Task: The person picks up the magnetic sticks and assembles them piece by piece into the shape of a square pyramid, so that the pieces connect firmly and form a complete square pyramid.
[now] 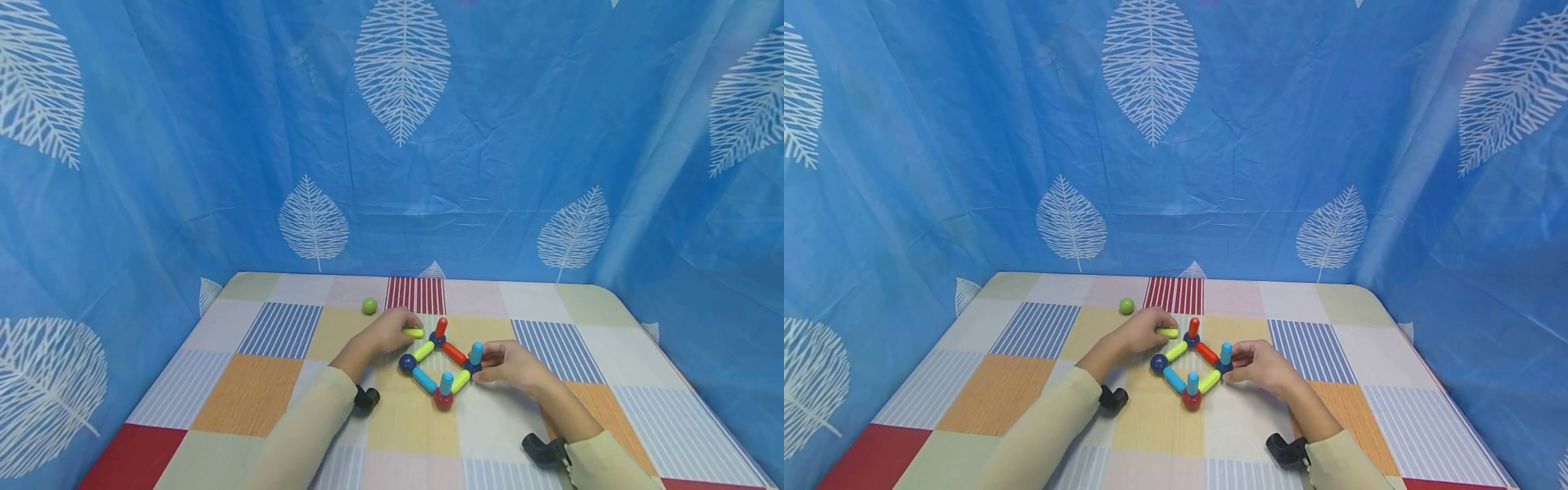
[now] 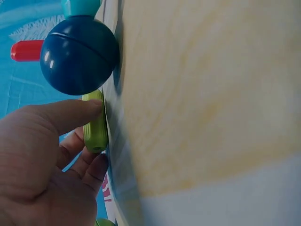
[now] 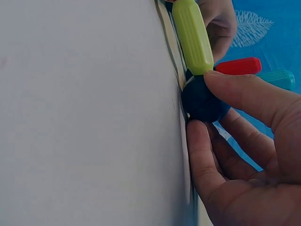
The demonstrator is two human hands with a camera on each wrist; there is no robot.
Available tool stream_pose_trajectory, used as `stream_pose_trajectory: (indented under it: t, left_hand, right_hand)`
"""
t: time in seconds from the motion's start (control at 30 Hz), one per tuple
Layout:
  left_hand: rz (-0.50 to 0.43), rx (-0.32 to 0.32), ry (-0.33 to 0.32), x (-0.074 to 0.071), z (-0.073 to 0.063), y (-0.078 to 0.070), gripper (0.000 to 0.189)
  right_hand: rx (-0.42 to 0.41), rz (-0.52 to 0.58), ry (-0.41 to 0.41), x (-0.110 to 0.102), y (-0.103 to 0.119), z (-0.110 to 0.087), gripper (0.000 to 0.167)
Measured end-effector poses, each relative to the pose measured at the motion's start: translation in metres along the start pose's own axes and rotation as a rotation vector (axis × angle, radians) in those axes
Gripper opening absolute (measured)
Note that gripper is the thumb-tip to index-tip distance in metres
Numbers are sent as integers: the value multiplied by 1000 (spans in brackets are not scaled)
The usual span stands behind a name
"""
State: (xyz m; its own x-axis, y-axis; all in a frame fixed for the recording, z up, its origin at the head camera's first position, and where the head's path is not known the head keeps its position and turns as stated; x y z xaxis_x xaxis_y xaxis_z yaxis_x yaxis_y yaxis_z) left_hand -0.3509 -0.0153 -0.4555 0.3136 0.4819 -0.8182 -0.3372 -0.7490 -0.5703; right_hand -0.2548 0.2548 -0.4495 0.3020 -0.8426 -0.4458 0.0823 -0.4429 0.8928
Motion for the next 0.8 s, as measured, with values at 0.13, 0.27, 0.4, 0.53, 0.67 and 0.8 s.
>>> stream_pose_trajectory:
  t: [0.13,0.27,0.4,0.53,0.67,0.8]
  left_hand:
    - [18,-12,4,1,0,-2,27]
    - [32,-3,2,-1,-3,-3,27]
    - [7,16,-6,-4,-8,-2,27]
    - [-66,-1,2,-8,-12,0,27]
    - [-156,-42,21,-11,-17,1,27]
    - [-227,-46,24,-14,-21,2,26]
  right_hand:
    - [-20,10,8,0,1,-2,42]
    - [-29,37,20,0,1,-2,42]
    - [-36,46,28,0,0,-1,43]
    - [-40,39,30,-1,0,-1,43]
    - [-35,30,26,-1,-1,-1,43]
    - [-33,25,23,-1,-1,-1,42]
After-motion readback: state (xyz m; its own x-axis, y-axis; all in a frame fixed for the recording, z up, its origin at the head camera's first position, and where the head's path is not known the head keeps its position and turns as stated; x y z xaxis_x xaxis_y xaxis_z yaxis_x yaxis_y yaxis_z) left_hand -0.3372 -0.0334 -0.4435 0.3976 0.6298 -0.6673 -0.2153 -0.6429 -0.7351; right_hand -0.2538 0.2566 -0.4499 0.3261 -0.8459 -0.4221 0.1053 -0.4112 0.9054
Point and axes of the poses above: each hand's wrist, its own z-axis towards the middle knuckle, its own x-axis out of the palm, y = z × x, the point moved 1 cm from there along z, towards the middle knuckle, and after that the axes turned 8 degrees about -x, right-handed, at the moved point
